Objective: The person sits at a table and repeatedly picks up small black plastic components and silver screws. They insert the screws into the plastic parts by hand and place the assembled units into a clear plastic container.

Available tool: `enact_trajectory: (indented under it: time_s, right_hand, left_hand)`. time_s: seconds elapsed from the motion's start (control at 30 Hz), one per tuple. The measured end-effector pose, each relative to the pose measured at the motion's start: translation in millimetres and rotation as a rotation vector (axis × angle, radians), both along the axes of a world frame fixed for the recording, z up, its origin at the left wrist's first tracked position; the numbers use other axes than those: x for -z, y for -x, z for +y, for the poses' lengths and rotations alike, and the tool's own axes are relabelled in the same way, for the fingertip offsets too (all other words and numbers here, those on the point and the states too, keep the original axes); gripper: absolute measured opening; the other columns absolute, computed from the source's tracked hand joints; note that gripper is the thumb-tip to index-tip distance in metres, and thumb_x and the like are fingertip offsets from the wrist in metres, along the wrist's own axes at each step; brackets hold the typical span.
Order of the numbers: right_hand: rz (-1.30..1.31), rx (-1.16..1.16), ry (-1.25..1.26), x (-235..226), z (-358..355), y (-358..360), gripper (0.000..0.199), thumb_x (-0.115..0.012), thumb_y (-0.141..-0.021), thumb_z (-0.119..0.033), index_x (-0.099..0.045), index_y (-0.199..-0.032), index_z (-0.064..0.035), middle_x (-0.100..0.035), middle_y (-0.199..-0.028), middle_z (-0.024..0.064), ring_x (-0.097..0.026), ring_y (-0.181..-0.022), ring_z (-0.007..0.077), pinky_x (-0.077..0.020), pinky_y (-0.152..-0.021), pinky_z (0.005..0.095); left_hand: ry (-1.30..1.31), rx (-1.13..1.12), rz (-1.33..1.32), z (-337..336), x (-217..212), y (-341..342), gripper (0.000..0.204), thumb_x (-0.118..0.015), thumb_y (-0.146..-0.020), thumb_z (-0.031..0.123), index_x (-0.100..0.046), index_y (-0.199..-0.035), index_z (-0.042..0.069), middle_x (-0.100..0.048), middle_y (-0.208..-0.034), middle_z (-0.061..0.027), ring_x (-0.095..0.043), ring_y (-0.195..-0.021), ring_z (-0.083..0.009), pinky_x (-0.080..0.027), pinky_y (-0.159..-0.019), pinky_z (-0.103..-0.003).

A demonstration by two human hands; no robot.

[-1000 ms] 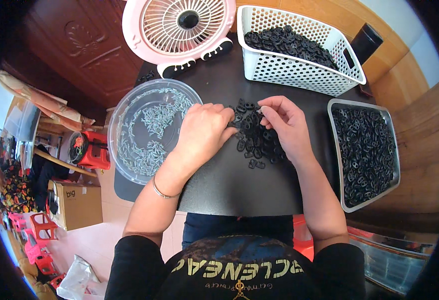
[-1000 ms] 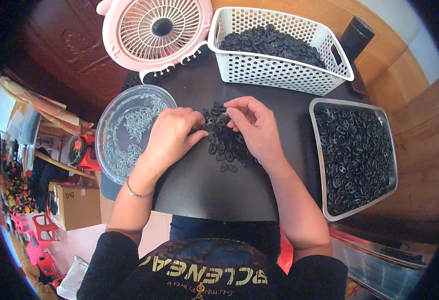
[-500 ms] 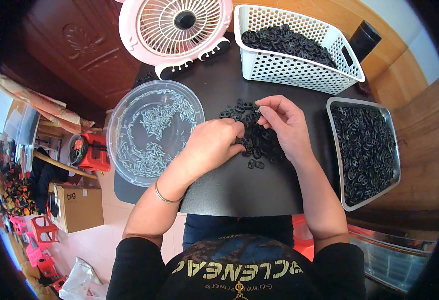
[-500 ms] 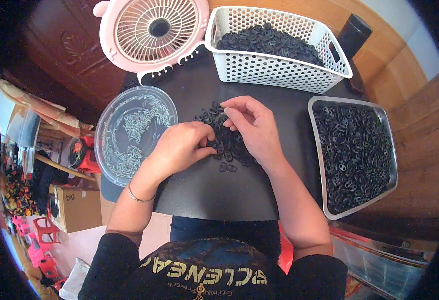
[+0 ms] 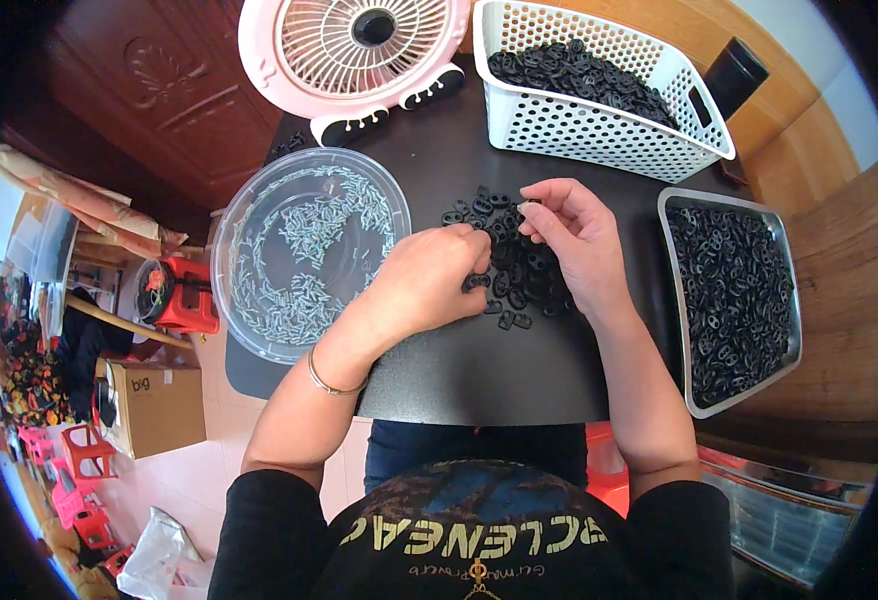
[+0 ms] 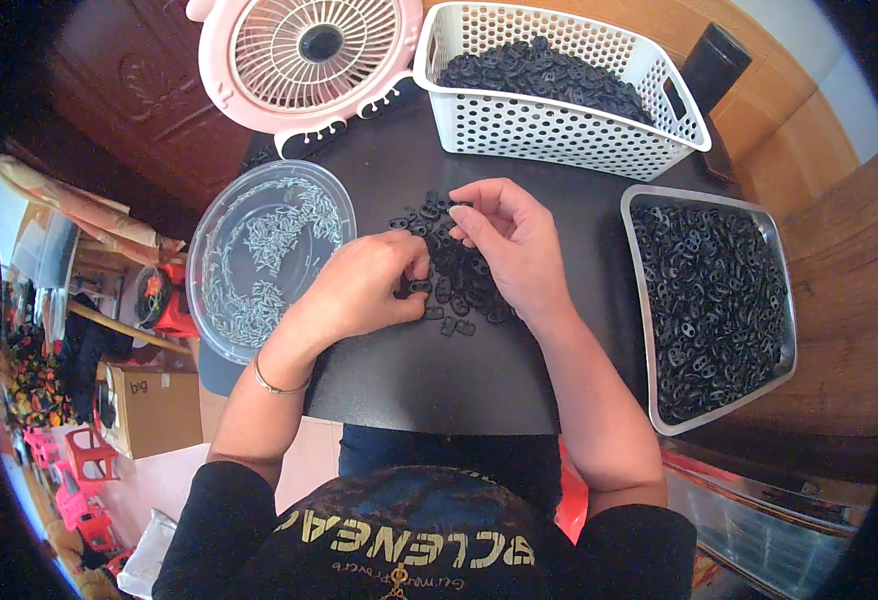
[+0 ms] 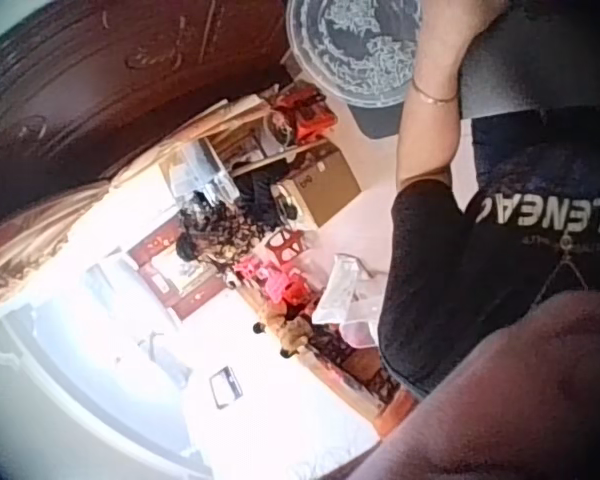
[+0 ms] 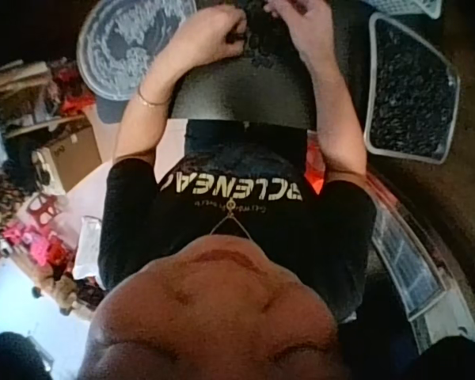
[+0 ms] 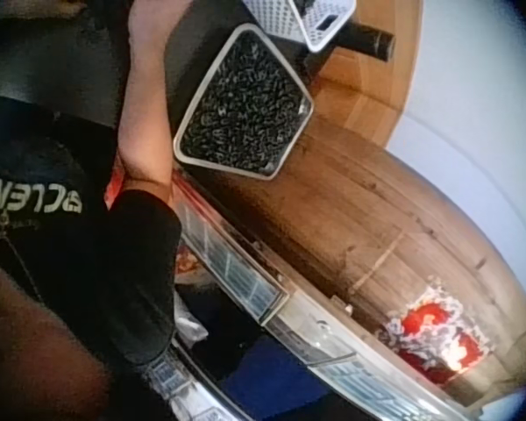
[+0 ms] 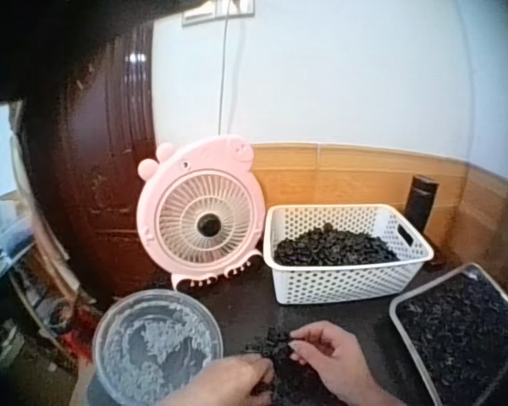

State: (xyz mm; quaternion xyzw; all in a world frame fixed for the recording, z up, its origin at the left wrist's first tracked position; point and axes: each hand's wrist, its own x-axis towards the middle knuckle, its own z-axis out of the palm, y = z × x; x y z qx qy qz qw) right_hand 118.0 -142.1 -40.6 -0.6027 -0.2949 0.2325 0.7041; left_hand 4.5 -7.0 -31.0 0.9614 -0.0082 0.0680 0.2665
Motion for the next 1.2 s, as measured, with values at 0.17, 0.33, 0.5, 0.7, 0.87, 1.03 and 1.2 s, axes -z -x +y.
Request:
enact_trajectory:
  time_s: [0.17,0.33,0.5,0.7,0.87,1.03,1.2]
  right_hand:
    - [-0.013,0.009,0.02,-2.0,0.0,0.5,0.013,-0.057,-0.08,-0.005,-0.056,-0.092,-0.0004,-0.059,-0.08,0.0031,-0.055,-0.069,0.0076,-0.044,-0.064,0.0197]
    - [-0.017,0.006,0.003,-6.0,-1.4,1.7,0.014,-0.056,-0.081,-0.005,-0.056,-0.093,0.0003,-0.061,-0.083,0.006,-0.056,-0.071,0.0087,-0.045,-0.066,0.0205]
    - [0.037,-0.023,-0.059,-10.1,-0.2,7.8,0.014,-0.056,-0.082,-0.005,-0.057,-0.094,0.0007,-0.061,-0.084,0.0066,-0.057,-0.074,0.0098,-0.0463,-0.069,0.0217]
    - [0.033,-0.028,-0.1,-9.9,-1.0,11.3,0.016,-0.055,-0.082,-0.002,-0.058,-0.096,0.0017,-0.06,-0.084,0.0072,-0.058,-0.075,0.0097,-0.0473,-0.068,0.0212]
    - [0.026,-0.048,-0.113,-9.6,-1.3,11.0,0.016,-0.054,-0.082,-0.001,-0.057,-0.097,0.0022,-0.059,-0.088,0.0074,-0.058,-0.076,0.0099,-0.0481,-0.07,0.0213]
    - [0.023,-0.052,-0.127,-7.5,-0.4,12.2,0.015,-0.054,-0.082,-0.001,-0.056,-0.096,0.0027,-0.059,-0.088,0.0076,-0.058,-0.076,0.0106,-0.0485,-0.072,0.0216]
    - [0.027,-0.044,-0.125,-7.4,-0.2,12.5,0.014,-0.054,-0.082,0.0,-0.055,-0.095,0.003,-0.059,-0.086,0.007,-0.058,-0.075,0.0104,-0.0489,-0.071,0.0217]
  left_hand:
    - [0.179,-0.031,-0.017,2.0,-6.8,-1.6,0.017,-0.064,-0.063,0.003,-0.049,-0.072,0.001,-0.053,-0.063,-0.008,-0.055,-0.056,-0.0193,-0.042,-0.051,-0.029]
    - [0.807,-0.107,-0.099,6.1,-11.1,-3.4,0.011,-0.059,-0.074,-0.003,-0.051,-0.079,0.001,-0.057,-0.072,-0.0024,-0.058,-0.065,-0.009,-0.045,-0.058,-0.019]
    - [1.291,-0.125,-0.163,7.5,-9.6,-5.1,0.01,-0.059,-0.077,-0.003,-0.052,-0.084,0.001,-0.059,-0.077,-0.0043,-0.061,-0.072,-0.0109,-0.05,-0.067,-0.02]
    - [1.483,-0.1,-0.2,6.6,-5.7,-9.0,0.015,-0.056,-0.078,-0.004,-0.051,-0.092,0.001,-0.059,-0.083,-0.0053,-0.061,-0.076,-0.0138,-0.052,-0.071,-0.023]
    - [1.517,-0.094,-0.193,7.0,-2.6,-8.9,0.017,-0.055,-0.079,-0.003,-0.051,-0.095,0.002,-0.06,-0.085,-0.0057,-0.061,-0.077,-0.0138,-0.052,-0.073,-0.024]
    - [1.523,-0.096,-0.247,6.4,3.9,-10.9,0.019,-0.056,-0.079,-0.003,-0.051,-0.097,0.002,-0.061,-0.083,-0.0057,-0.061,-0.077,-0.0139,-0.051,-0.075,-0.026]
    - [1.509,-0.118,-0.254,3.0,0.7,-10.6,0.023,-0.056,-0.079,-0.003,-0.049,-0.1,0.002,-0.061,-0.083,-0.0066,-0.061,-0.077,-0.0143,-0.051,-0.074,-0.026]
